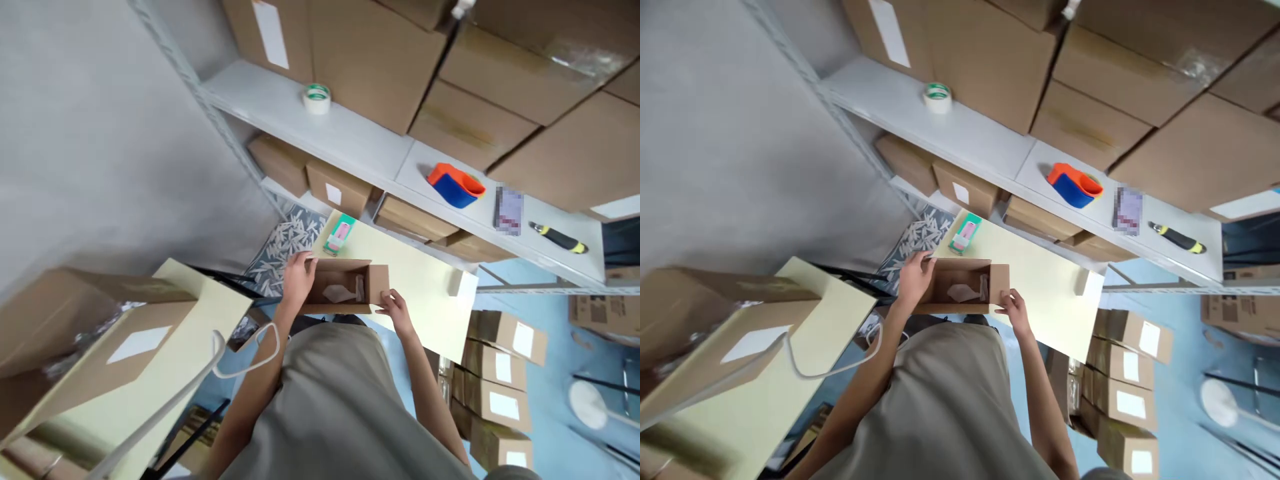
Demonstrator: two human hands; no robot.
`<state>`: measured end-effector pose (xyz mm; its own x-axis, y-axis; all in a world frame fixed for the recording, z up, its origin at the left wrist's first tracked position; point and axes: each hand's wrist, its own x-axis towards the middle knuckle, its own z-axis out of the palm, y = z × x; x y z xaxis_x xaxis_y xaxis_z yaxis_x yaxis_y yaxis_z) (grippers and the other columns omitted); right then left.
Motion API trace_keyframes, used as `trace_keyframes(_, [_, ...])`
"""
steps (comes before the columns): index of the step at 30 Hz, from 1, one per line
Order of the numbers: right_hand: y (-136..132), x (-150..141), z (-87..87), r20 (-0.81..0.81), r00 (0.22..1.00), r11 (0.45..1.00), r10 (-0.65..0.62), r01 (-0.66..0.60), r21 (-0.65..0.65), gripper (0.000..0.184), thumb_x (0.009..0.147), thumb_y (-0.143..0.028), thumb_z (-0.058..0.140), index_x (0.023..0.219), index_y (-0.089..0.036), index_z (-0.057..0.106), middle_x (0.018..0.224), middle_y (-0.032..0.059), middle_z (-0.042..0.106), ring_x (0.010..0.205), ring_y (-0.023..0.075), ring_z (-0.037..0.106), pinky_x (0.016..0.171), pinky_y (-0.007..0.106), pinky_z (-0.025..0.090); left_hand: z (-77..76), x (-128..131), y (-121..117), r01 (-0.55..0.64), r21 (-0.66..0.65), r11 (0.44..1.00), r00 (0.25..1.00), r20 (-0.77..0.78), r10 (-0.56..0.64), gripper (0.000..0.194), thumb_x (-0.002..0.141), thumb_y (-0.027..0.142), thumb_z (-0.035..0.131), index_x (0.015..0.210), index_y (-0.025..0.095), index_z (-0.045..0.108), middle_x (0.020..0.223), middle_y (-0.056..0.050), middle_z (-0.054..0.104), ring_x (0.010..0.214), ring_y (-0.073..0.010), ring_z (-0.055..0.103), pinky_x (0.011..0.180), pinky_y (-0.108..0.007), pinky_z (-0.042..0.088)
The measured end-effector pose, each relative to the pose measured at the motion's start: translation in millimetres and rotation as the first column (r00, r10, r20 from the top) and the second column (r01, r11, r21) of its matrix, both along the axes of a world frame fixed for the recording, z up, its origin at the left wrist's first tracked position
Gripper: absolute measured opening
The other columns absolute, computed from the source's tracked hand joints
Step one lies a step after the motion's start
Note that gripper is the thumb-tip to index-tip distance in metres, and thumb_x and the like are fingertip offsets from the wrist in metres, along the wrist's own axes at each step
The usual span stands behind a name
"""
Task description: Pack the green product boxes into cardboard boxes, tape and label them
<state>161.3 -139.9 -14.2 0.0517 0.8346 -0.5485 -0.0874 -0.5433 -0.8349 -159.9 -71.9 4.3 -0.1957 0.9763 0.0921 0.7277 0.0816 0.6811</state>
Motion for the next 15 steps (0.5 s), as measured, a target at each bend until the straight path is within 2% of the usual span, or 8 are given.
trace_keyframes(4, [-7.2, 50.4, -10.9, 0.007, 0.983, 0.983, -0.182, 0.182, -0.009, 0.065, 0.068, -0.079, 0.091, 0.088, -0.025, 0.061, 0.086, 0.0019, 0.074, 0.082, 0.0261, 0.080, 0.074, 0.043, 0.073, -1.8, 66.6, 38.8, 0.206, -0.004, 0.979, 0.979, 0.012, -0.206, 0.023, 0.105, 0.029, 0.059, 0.121, 0.022, 0.074, 0.127, -0.015, 0.078, 0.124, -0.0348, 0.071, 0.115, -0.051, 0.054])
trace_keyframes(7, [-12.1, 69.7, -21.1, -0.003, 0.962, 0.962, -0.272, 0.272, -0.004, 0.065, 0.067, -0.078, 0.091, 0.087, -0.025, 0.059, 0.084, 0.0020, 0.074, 0.084, 0.0269, 0.080, 0.076, 0.044, 0.073, -7.2, 97.9, 56.3, 0.322, -0.026, 0.946, 0.947, 0.010, -0.322, 0.023, 0.103, 0.025, 0.061, 0.122, 0.021, 0.074, 0.127, -0.015, 0.078, 0.125, -0.0358, 0.071, 0.117, -0.054, 0.053])
trace_keyframes(11, [-18.8, 82.9, -32.4, -0.007, 0.927, 0.927, -0.375, 0.375, 0.000, 0.067, 0.064, -0.079, 0.092, 0.085, -0.026, 0.057, 0.081, 0.0009, 0.072, 0.081, 0.0257, 0.080, 0.077, 0.044, 0.073, -19.8, 113.4, 74.0, 0.395, -0.067, 0.916, 0.919, 0.024, -0.394, 0.032, 0.099, 0.021, 0.065, 0.130, 0.021, 0.072, 0.135, -0.016, 0.076, 0.132, -0.0354, 0.069, 0.117, -0.054, 0.054])
trace_keyframes(13, [-21.6, 87.5, -35.4, -0.006, 0.912, 0.912, -0.411, 0.411, 0.004, 0.068, 0.065, -0.081, 0.090, 0.087, -0.026, 0.058, 0.081, 0.0005, 0.073, 0.080, 0.0248, 0.080, 0.077, 0.043, 0.073, -28.0, 111.7, 84.8, 0.375, -0.077, 0.924, 0.927, 0.059, -0.371, 0.037, 0.099, 0.028, 0.068, 0.135, 0.020, 0.069, 0.140, -0.018, 0.074, 0.133, -0.0346, 0.069, 0.117, -0.052, 0.055])
trace_keyframes(15, [-23.0, 91.0, -36.3, 0.005, 0.900, 0.900, -0.435, 0.435, 0.005, 0.068, 0.065, -0.082, 0.089, 0.088, -0.025, 0.058, 0.082, 0.0003, 0.073, 0.079, 0.0240, 0.080, 0.076, 0.041, 0.072, -37.5, 105.9, 97.8, 0.299, -0.075, 0.951, 0.950, 0.121, -0.289, 0.038, 0.103, 0.039, 0.065, 0.135, 0.019, 0.068, 0.142, -0.019, 0.073, 0.133, -0.0331, 0.070, 0.117, -0.051, 0.055])
